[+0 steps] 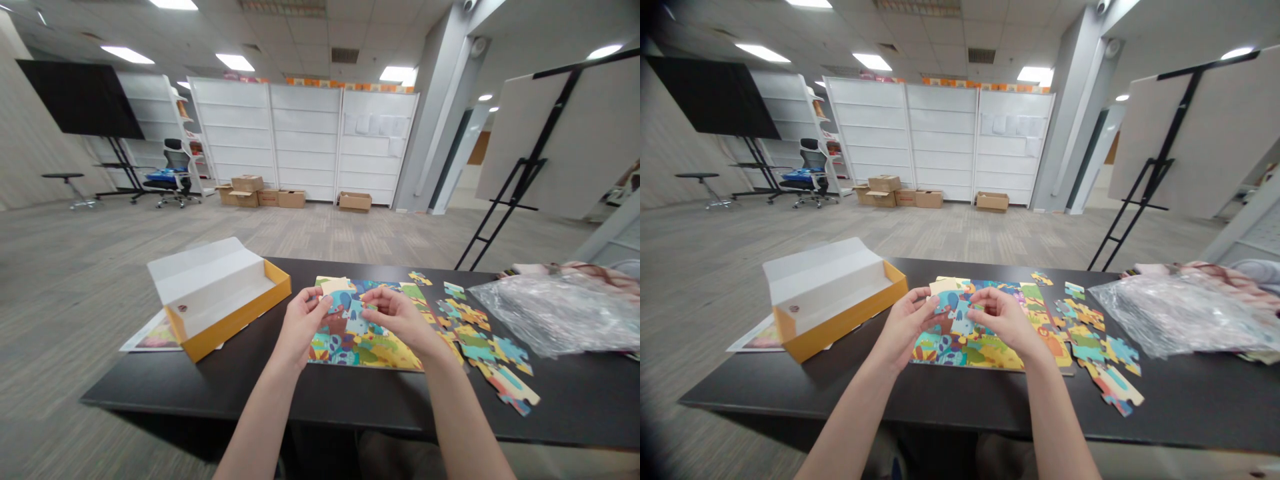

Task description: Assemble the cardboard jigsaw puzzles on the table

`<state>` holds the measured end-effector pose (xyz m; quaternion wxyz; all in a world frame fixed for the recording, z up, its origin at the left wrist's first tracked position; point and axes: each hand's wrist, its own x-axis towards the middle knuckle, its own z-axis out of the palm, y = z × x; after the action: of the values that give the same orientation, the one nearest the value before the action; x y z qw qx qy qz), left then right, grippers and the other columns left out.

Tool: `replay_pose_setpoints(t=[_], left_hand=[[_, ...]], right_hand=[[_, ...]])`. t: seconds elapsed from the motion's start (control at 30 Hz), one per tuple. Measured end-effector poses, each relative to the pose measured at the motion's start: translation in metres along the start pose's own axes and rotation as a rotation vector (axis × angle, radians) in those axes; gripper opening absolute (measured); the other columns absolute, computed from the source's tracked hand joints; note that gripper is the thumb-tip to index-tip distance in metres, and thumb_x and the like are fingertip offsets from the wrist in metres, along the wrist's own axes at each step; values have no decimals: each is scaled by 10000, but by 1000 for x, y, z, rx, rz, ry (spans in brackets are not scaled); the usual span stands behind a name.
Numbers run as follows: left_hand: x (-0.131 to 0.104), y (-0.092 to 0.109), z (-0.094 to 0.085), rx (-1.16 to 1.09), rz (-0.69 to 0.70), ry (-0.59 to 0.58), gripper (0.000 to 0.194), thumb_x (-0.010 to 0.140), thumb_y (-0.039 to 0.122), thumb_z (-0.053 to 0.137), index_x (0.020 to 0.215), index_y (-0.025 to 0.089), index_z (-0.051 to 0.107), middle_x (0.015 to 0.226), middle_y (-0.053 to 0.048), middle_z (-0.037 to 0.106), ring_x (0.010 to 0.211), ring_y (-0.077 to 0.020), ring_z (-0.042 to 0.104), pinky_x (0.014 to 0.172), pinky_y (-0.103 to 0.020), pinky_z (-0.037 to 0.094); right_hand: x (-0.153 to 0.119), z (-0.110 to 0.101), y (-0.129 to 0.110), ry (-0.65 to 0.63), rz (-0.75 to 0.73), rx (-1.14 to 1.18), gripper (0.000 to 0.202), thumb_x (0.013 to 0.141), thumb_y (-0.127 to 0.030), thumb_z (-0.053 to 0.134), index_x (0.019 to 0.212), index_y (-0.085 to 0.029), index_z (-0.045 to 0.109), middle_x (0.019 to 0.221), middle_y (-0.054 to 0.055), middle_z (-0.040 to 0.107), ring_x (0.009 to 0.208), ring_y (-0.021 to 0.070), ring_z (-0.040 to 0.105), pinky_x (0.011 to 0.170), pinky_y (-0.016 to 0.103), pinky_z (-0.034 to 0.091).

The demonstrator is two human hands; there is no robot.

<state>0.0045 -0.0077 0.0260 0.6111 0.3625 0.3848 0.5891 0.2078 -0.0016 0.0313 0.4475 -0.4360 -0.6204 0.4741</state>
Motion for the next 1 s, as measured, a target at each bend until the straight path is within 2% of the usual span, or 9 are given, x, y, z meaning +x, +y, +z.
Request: replay_pose_setpoints(t=[0.27,0.4,0.67,0.77,0.87,1.0], left_hand=[[-3,3,3,-46,-1,-37,522,599,378,937,900,158,572,827,-49,759,717,-148,724,708,-254,595],[-3,3,3,-67,-1,-49,508,600,374,932,869,164,557,827,-50,751,704,-165,722,660,-266,588],[-1,1,0,-104,7,-37,496,611,351,926,839,174,523,816,-36,734,718,-168,724,681,-271,584],[-1,1,1,-83,15,-27,494,611,358,924,841,172,528,798,-20,721,722,-155,715,702,-267,580],[0,0,2,-55,43,1,490,608,359,920,858,171,543,805,-14,721,733,-142,703,706,-251,568],[4,-3,-1,19,60,39,492,622,397,898,920,166,582,783,-14,722,671,-122,677,578,-185,481]], right_hand=[[5,4,6,71,-18,14,409,675,-457,872,905,-200,652,789,19,717,720,168,697,689,299,557],[7,5,11,106,-13,-8,429,654,-453,884,904,-201,643,785,19,705,677,176,698,584,278,551],[6,13,15,58,49,1,445,645,-496,877,850,-200,616,763,7,675,567,137,629,450,244,501],[7,13,16,59,51,0,451,642,-496,876,853,-207,602,760,4,668,586,149,631,460,255,502],[6,9,14,50,-16,-39,396,705,-489,837,885,-202,633,785,15,673,661,159,635,553,278,520],[3,2,7,119,-117,-84,327,794,-506,755,899,-201,698,818,26,681,689,149,592,630,288,483]])
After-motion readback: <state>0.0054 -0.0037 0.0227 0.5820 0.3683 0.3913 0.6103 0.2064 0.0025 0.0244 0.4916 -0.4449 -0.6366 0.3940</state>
